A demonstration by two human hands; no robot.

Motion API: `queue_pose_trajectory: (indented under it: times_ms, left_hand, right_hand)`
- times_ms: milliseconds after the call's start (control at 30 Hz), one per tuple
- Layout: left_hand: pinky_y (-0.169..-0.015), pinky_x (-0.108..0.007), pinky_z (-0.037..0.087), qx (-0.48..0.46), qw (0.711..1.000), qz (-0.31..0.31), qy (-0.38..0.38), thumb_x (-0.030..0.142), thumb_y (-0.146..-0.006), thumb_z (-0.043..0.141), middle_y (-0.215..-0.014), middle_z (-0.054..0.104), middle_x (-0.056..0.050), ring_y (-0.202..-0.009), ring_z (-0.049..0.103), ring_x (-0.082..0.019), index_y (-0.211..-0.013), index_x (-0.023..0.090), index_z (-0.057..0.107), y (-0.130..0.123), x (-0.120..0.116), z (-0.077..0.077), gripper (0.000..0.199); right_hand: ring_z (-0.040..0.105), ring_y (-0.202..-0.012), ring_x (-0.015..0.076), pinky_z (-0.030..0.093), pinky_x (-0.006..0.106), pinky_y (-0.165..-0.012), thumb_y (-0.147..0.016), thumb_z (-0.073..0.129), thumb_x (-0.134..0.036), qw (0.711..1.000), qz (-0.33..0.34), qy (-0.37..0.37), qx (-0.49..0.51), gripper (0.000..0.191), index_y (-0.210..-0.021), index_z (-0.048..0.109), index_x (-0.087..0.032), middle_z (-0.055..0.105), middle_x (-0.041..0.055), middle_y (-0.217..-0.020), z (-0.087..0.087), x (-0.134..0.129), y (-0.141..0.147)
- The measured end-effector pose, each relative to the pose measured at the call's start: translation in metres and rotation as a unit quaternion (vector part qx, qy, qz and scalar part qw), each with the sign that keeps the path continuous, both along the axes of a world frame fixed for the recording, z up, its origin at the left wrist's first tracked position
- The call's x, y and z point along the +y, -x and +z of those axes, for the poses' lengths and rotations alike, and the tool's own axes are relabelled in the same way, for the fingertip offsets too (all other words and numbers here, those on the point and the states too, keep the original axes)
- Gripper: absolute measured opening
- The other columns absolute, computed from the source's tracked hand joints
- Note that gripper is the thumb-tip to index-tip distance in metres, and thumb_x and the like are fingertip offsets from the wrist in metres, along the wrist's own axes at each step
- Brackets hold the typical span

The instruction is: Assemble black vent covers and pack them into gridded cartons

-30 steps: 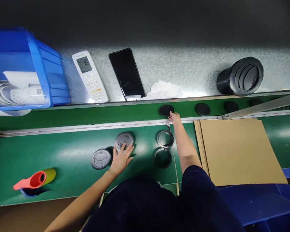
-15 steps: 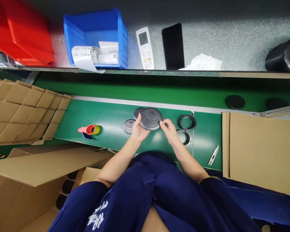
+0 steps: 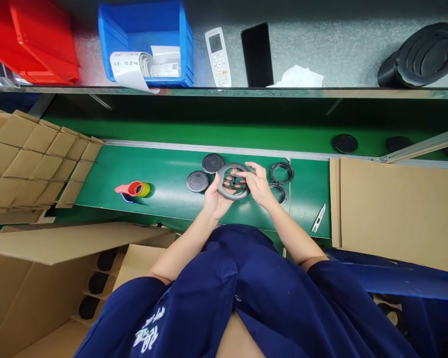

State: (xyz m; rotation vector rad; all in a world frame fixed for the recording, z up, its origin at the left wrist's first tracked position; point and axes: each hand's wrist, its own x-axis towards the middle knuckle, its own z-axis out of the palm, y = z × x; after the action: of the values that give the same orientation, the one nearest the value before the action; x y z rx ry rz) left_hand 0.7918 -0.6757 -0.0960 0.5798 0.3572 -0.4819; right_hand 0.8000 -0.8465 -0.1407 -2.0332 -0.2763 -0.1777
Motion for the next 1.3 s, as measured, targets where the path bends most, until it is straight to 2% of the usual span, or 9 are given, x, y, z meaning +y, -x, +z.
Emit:
queue_pose_trajectory:
  times_ms: [167, 300, 400, 567, 733, 867, 933, 1067, 1300]
  left_hand:
    - [-0.111, -0.056, 0.048, -0.009, 0.999, -0.034, 0.011, 0.051, -0.104, 0.043, -0.137, 0.067, -0.015, -0.129, 0.062, -0.035, -0.128, 0.011, 0.067, 0.010, -0.017, 0.001, 0.053]
    - [-0.108, -0.058, 0.050, 0.015, 0.999, -0.052, 0.000, 0.053, -0.104, 0.042, -0.137, 0.068, -0.013, -0.126, 0.064, -0.036, -0.128, 0.014, 0.067, 0.013, -0.030, 0.001, 0.052]
    - [-0.107, -0.057, 0.051, 0.034, 0.998, -0.058, -0.011, 0.054, -0.104, 0.043, -0.136, 0.068, -0.013, -0.126, 0.064, -0.035, -0.132, 0.016, 0.065, 0.014, -0.040, -0.002, 0.052]
    - [-0.113, -0.046, 0.050, 0.066, 0.992, -0.090, -0.062, 0.050, -0.106, 0.042, -0.127, 0.073, -0.011, -0.125, 0.065, -0.027, -0.137, 0.017, 0.062, 0.021, -0.054, -0.018, 0.050]
    - [-0.114, -0.044, 0.047, 0.104, 0.971, -0.179, -0.116, 0.048, -0.104, 0.049, -0.135, 0.067, -0.013, -0.122, 0.066, -0.026, -0.140, 0.019, 0.059, 0.034, -0.063, -0.043, 0.048]
    - [-0.113, -0.056, 0.046, 0.125, 0.954, -0.192, -0.192, 0.049, -0.101, 0.055, -0.155, 0.050, -0.010, -0.119, 0.066, -0.026, -0.149, 0.037, 0.046, 0.031, -0.052, -0.059, 0.051]
    - [-0.113, -0.053, 0.046, 0.129, 0.951, -0.172, -0.221, 0.047, -0.101, 0.055, -0.158, 0.046, -0.012, -0.121, 0.065, -0.026, -0.149, 0.035, 0.046, 0.029, -0.041, -0.065, 0.051]
    - [-0.110, -0.047, 0.050, 0.153, 0.950, -0.148, -0.227, 0.047, -0.098, 0.059, -0.150, 0.050, -0.019, -0.122, 0.064, -0.029, -0.136, 0.021, 0.056, 0.027, -0.016, -0.077, 0.046]
    - [-0.104, -0.040, 0.055, 0.214, 0.943, -0.066, -0.247, 0.033, -0.099, 0.058, -0.130, 0.063, -0.018, -0.113, 0.069, -0.026, -0.112, 0.014, 0.064, 0.031, 0.038, -0.088, 0.023]
  right_hand:
    - [0.049, -0.136, 0.0252, 0.045, 0.045, -0.117, -0.103, 0.022, -0.070, 0.992, -0.023, -0.116, 0.045, 0.072, -0.122, 0.076, -0.027, 0.052, 0.0102, -0.140, 0.007, -0.021, 0.020]
    - [0.049, -0.137, 0.0238, 0.038, 0.044, -0.123, -0.104, 0.018, -0.068, 0.988, -0.055, -0.134, 0.049, 0.074, -0.125, 0.075, -0.026, 0.054, 0.0097, -0.139, 0.004, -0.037, 0.032]
    - [0.044, -0.143, 0.0246, 0.033, 0.048, -0.125, -0.105, 0.013, -0.066, 0.996, -0.056, -0.070, 0.027, 0.074, -0.137, 0.067, -0.028, 0.050, 0.0091, -0.149, -0.001, -0.044, 0.044]
    - [0.019, -0.156, 0.0375, 0.017, 0.064, -0.126, -0.090, 0.053, -0.076, 0.987, 0.058, 0.146, -0.018, 0.085, -0.155, 0.045, -0.021, 0.029, 0.0157, -0.167, -0.017, -0.039, 0.072]
    - [0.029, -0.150, 0.0401, 0.034, 0.059, -0.118, -0.080, 0.071, -0.071, 0.978, 0.027, 0.178, 0.100, 0.114, -0.166, 0.018, -0.019, 0.025, 0.0245, -0.163, -0.049, -0.042, 0.081]
    - [0.032, -0.143, 0.0457, 0.031, 0.062, -0.115, -0.074, 0.078, -0.066, 0.943, -0.120, 0.270, 0.156, 0.112, -0.164, 0.028, -0.021, 0.028, 0.0249, -0.160, -0.083, -0.065, 0.067]
    - [0.029, -0.144, 0.0480, 0.027, 0.064, -0.115, -0.075, 0.078, -0.064, 0.918, -0.165, 0.315, 0.174, 0.110, -0.163, 0.031, -0.018, 0.025, 0.0269, -0.161, -0.097, -0.077, 0.059]
    - [0.029, -0.145, 0.0497, 0.027, 0.064, -0.114, -0.075, 0.080, -0.061, 0.897, -0.159, 0.354, 0.212, 0.110, -0.163, 0.030, -0.017, 0.024, 0.0299, -0.162, -0.118, -0.077, 0.055]
    - [0.019, -0.153, 0.0475, 0.017, 0.064, -0.120, -0.079, 0.075, -0.066, 0.909, -0.029, 0.362, 0.204, 0.113, -0.166, 0.022, -0.017, 0.013, 0.0288, -0.169, -0.128, -0.002, 0.043]
